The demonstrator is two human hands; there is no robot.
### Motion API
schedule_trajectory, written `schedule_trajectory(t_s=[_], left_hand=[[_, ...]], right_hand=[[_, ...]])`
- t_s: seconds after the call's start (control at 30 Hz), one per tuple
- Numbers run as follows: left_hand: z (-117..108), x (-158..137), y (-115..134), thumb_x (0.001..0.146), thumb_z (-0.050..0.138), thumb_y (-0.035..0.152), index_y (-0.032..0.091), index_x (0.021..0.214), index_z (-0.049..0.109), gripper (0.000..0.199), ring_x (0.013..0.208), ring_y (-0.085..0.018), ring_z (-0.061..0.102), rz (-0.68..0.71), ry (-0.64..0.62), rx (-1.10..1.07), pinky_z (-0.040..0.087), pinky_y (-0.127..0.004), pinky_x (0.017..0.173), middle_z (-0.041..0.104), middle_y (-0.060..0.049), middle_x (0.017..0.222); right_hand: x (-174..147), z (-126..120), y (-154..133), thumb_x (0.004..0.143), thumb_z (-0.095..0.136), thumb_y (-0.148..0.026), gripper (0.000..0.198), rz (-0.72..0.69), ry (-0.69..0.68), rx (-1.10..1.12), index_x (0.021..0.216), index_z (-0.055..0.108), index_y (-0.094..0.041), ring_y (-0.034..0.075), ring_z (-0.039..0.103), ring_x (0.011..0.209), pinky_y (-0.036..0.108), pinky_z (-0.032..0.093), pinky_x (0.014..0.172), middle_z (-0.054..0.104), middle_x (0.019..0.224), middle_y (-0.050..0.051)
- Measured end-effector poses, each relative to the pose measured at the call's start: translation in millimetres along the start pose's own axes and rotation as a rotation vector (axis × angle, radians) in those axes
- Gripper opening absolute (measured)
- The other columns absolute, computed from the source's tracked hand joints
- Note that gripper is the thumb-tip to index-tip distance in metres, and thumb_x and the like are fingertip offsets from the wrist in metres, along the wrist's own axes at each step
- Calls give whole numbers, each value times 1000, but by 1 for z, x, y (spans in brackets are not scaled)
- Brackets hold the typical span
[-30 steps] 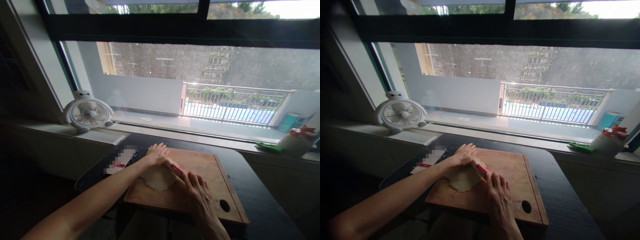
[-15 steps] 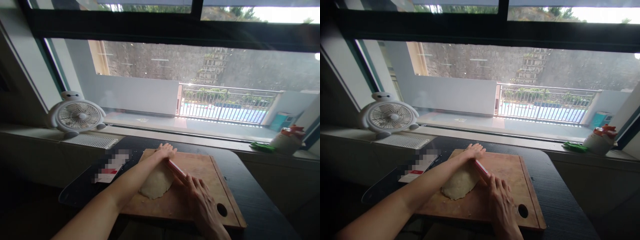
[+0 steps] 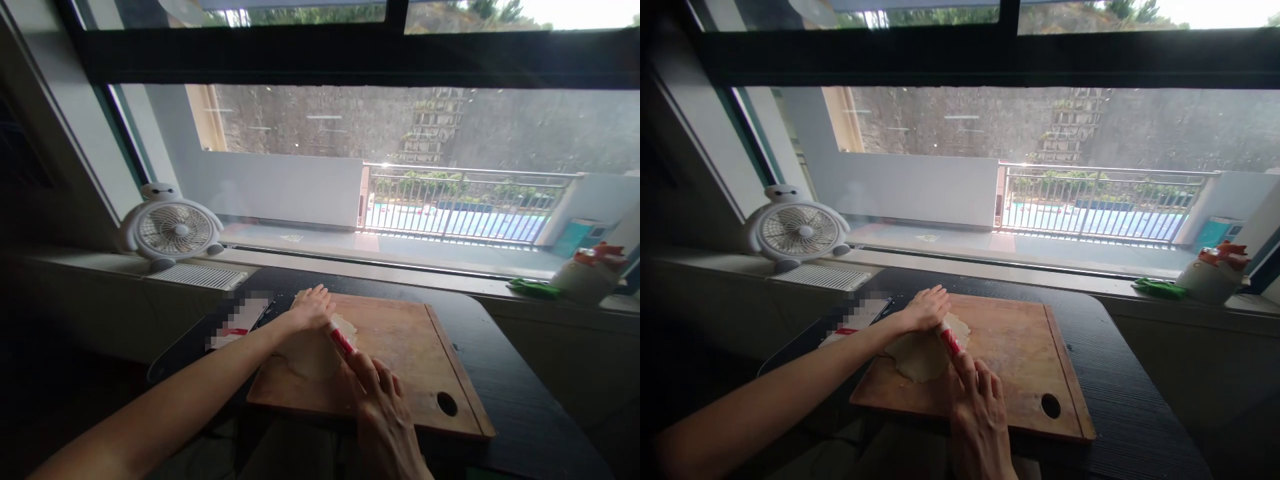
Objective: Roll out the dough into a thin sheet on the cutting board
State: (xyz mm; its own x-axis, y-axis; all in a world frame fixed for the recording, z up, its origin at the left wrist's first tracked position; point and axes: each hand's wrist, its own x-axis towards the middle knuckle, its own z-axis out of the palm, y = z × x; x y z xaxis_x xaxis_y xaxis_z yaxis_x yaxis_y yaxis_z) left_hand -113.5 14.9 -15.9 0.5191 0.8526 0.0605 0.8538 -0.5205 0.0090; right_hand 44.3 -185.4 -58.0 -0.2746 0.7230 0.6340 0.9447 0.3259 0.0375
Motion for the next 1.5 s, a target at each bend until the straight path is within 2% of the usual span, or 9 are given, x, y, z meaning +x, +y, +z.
schedule_trajectory(t_s=[0.33,0.57,0.73,0.93,1.1,1.2,1.3,1.4,1.5], left_hand=[[14,97,61,87,17,54,17,124,48,61,130,-25,31,-14,-80,-83,19,-50,105,46,-13,134],[6,32,30,90,19,42,22,128,45,51,133,-23,27,27,-25,-68,14,-49,107,41,-5,139],[4,-11,10,91,17,39,16,134,39,53,136,-21,19,0,43,-54,9,-42,110,32,-7,144],[13,39,37,91,25,44,23,127,46,47,132,-24,28,-46,60,-139,14,-51,107,43,-6,138],[1,78,66,88,44,41,18,111,55,34,106,-20,52,-105,182,-236,40,-45,93,55,-9,117],[-14,69,49,89,44,37,17,108,56,30,100,-17,54,-138,257,-277,44,-38,88,56,-7,114],[-24,36,5,92,27,33,17,97,60,38,102,-17,53,-262,268,-267,40,-31,89,60,-8,107],[-26,-6,-36,82,40,46,17,75,63,38,80,-22,60,-386,144,-251,43,-31,73,66,-8,81],[-21,-32,-51,72,47,55,18,58,60,42,65,-22,60,-416,49,-263,41,-29,62,62,-6,60]], right_hand=[[-10,2,47,77,48,-9,50,134,-145,-53,119,54,-35,24,44,115,34,43,89,43,135,3],[-12,10,19,79,42,-9,52,12,-9,-68,128,47,-23,27,39,121,38,41,90,38,138,11],[-4,6,-3,80,38,-7,51,44,5,-54,130,44,-14,28,42,118,41,40,90,44,132,15],[8,3,24,81,41,-5,48,158,-135,-76,129,43,-12,22,52,100,34,42,86,56,116,11],[18,10,49,84,47,-15,40,233,-188,-80,124,46,-14,22,52,96,32,42,81,57,107,9],[17,14,59,86,46,-19,35,257,-161,-53,120,47,-17,20,52,93,29,42,77,57,103,8],[14,15,66,88,42,-20,28,294,-134,-39,116,48,-19,19,52,91,28,41,75,56,99,6],[14,15,70,89,40,-22,24,313,-117,-39,111,50,-21,19,52,87,29,40,74,57,95,5],[16,15,71,89,40,-22,23,308,-119,-50,109,50,-22,18,52,86,28,38,72,57,93,4]])
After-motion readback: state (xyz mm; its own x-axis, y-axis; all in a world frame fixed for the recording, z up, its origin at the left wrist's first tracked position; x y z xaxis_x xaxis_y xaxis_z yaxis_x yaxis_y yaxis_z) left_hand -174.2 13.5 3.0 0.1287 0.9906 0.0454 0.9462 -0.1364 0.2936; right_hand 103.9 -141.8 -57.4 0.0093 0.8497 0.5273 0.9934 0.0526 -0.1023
